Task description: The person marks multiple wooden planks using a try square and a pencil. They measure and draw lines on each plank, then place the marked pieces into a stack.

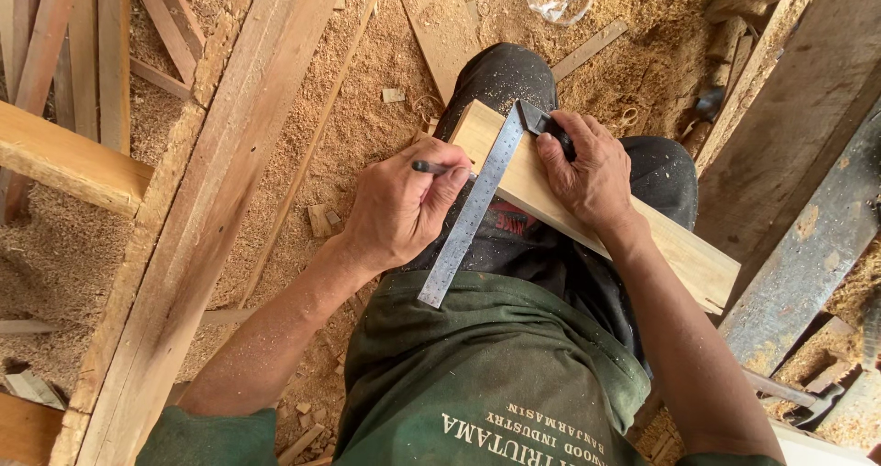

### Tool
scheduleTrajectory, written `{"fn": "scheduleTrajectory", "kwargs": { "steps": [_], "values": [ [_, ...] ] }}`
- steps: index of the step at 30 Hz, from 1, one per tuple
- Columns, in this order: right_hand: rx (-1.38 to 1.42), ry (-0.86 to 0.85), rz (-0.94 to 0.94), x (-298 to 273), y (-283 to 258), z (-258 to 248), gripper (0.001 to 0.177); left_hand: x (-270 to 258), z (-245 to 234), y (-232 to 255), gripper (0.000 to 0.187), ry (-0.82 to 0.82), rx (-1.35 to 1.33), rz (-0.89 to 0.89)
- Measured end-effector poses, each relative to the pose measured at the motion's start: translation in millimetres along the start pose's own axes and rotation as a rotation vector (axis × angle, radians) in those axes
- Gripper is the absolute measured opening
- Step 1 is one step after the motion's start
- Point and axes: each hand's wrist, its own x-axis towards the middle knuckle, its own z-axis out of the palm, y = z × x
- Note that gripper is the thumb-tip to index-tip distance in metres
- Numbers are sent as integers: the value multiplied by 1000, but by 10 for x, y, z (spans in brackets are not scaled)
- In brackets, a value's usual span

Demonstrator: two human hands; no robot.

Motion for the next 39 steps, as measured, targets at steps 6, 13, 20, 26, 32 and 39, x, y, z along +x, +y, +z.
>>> {"fn": "scheduleTrajectory", "kwargs": {
  "steps": [6, 13, 20, 26, 32, 39],
  "values": [
    [-29, 29, -47, -6, 10, 18, 35, 72, 39, -6, 19, 20, 110, 135],
    [-23, 28, -47, -11, 3, 8, 36, 3, 73, -96, 17, -100, 164, 141],
    [-11, 24, -48, -4, -18, -2, 37, 164, 246, -327, 17, -77, 228, 150],
    [-22, 38, -56, -3, -60, -40, 38, 395, 415, -446, 21, -78, 261, 248],
    [-51, 43, -81, -42, 27, 32, 37, 19, 2, -206, 34, -255, 173, 112],
    [951, 201, 414, -115, 345, -122, 47, 282, 89, -45, 46, -131, -161, -192]
  ]
}}
